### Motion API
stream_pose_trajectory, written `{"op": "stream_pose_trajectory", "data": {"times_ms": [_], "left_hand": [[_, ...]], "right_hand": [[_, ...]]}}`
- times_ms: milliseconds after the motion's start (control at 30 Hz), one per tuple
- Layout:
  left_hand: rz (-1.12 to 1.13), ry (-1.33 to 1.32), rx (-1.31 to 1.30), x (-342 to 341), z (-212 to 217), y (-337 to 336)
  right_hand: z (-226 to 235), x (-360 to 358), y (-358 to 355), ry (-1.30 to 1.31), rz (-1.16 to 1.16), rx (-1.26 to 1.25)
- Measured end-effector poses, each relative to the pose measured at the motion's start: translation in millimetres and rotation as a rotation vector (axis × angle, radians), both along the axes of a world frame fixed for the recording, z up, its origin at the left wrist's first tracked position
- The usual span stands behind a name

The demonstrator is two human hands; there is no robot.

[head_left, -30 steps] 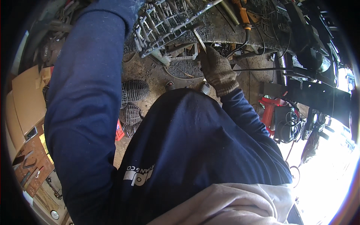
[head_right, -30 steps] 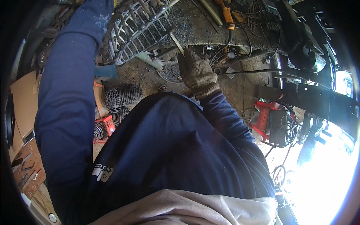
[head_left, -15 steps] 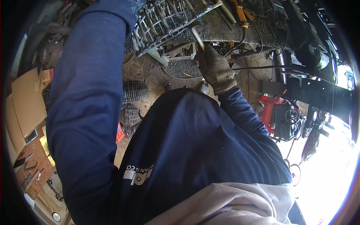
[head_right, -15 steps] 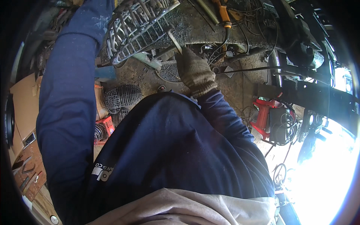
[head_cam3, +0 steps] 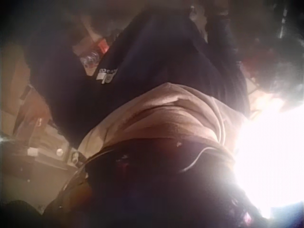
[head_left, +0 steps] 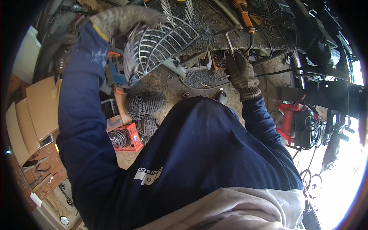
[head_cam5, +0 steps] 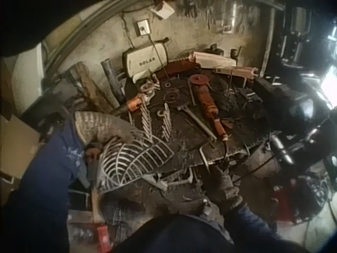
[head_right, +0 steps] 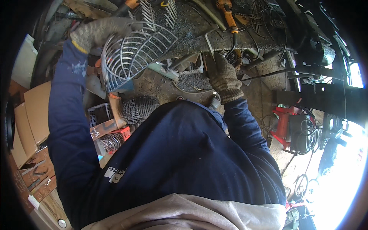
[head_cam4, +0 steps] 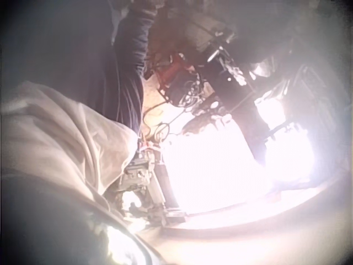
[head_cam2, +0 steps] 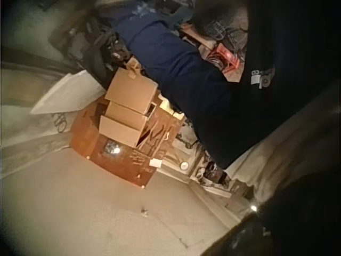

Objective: The person welds points on a curved metal grid using a welding rod, then hammers parts of the grid into alignment with a hammer, and finally holds a metal frame provided by another person.

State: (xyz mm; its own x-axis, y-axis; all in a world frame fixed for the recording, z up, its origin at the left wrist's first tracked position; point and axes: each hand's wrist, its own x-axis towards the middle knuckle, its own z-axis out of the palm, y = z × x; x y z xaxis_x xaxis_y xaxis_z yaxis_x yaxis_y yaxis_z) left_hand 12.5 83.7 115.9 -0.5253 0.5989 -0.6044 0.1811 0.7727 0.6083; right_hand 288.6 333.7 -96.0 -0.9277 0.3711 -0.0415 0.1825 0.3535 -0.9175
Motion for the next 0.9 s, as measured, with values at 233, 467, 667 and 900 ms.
{"op": "stream_pose_trajectory", "data": {"times_ms": [233,467,667,900], "left_hand": [[-0.061,-0.029,0.093,39.4,18.4,-66.5],[0.180,0.158,0.456,88.3,51.1,-106.9],[-0.217,1.105,0.199,127.9,-22.8,-114.3],[-0.127,1.302,0.171,166.7,-138.0,-135.2]], "right_hand": [[-13.3,10.7,-0.7,-0.017,-0.060,-0.148],[5.3,14.8,-2.8,-0.116,-0.089,-0.364],[14.4,17.1,-8.0,-0.162,-0.077,-0.397],[10.7,26.6,-8.1,-0.207,-0.074,-0.394]]}}
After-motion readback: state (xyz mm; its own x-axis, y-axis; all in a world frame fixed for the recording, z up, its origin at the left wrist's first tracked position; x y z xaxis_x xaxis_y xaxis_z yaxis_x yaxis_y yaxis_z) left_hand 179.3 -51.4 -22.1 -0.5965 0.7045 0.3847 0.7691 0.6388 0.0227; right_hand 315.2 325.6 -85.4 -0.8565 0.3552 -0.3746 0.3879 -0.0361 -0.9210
